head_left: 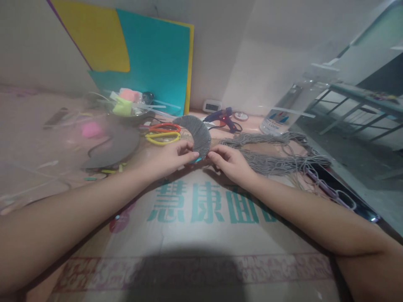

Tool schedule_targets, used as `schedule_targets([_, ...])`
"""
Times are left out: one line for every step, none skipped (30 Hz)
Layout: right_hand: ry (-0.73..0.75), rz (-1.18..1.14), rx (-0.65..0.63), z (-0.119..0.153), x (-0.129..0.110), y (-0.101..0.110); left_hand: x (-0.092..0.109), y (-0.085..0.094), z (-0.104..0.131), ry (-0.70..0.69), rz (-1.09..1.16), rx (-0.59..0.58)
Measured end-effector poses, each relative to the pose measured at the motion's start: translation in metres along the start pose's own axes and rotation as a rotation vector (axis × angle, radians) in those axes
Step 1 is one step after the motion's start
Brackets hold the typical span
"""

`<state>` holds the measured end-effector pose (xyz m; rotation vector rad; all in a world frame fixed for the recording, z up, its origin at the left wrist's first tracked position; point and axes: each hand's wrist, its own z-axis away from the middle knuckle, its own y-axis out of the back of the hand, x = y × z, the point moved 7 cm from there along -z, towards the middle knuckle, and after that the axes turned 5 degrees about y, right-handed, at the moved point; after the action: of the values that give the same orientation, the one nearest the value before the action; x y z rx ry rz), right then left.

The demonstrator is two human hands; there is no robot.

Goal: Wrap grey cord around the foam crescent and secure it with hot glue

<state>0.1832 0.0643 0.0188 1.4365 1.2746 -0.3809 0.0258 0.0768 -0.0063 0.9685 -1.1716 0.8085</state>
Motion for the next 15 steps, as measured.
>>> schedule_targets([-0.002,0.004,0.002,-0.0001,0.0006,-0.0001,-0.0007,-0.0004,0.0000,-0.002,-0.012,-0.010])
schedule_targets([-0.009,0.006,0.003,-0.0002,0.0016,-0.0002,-0.0016,-0.0010,-0.0001,-0.005,-0.028,-0.021])
schedule_targets([-0.021,0.008,0.005,-0.0002,0.0030,-0.0004,-0.0024,-0.0014,-0.0004,-0.013,-0.042,-0.029])
schedule_targets([-0.036,0.008,0.005,-0.0002,0.0046,-0.0007,-0.0028,-0.0017,-0.0008,-0.025,-0.052,-0.034])
schedule_targets([-0.051,0.006,0.005,-0.0002,0.0061,-0.0009,-0.0027,-0.0020,-0.0013,-0.042,-0.058,-0.037])
schedule_targets([-0.066,0.001,0.005,-0.0001,0.0075,-0.0011,-0.0023,-0.0019,-0.0018,-0.061,-0.057,-0.035])
schedule_targets([-0.078,-0.005,0.009,-0.0001,0.0085,-0.0010,-0.0018,-0.0017,-0.0023,-0.079,-0.054,-0.031])
schedule_targets([-0.083,-0.012,0.015,0.0000,0.0090,-0.0008,-0.0014,-0.0018,-0.0028,-0.095,-0.053,-0.031])
schedule_targets([-0.083,-0.020,0.027,-0.0001,0.0091,-0.0001,-0.0009,-0.0019,-0.0031,-0.112,-0.058,-0.030])
schedule_targets([-0.080,-0.024,0.040,-0.0001,0.0089,0.0005,-0.0001,-0.0020,-0.0031,-0.130,-0.067,-0.027])
schedule_targets([-0.074,-0.021,0.050,-0.0001,0.0085,0.0009,0.0007,-0.0022,-0.0028,-0.151,-0.077,-0.024])
schedule_targets([-0.066,-0.011,0.055,-0.0002,0.0079,0.0010,0.0017,-0.0026,-0.0022,-0.173,-0.088,-0.022])
schedule_targets([-0.059,0.006,0.055,-0.0002,0.0071,0.0007,0.0026,-0.0032,-0.0013,-0.194,-0.100,-0.022])
schedule_targets([-0.054,0.029,0.047,-0.0002,0.0063,0.0000,0.0037,-0.0036,-0.0002,-0.214,-0.111,-0.018])
schedule_targets([-0.050,0.052,0.040,-0.0002,0.0055,-0.0008,0.0050,-0.0039,0.0010,-0.235,-0.122,-0.010])
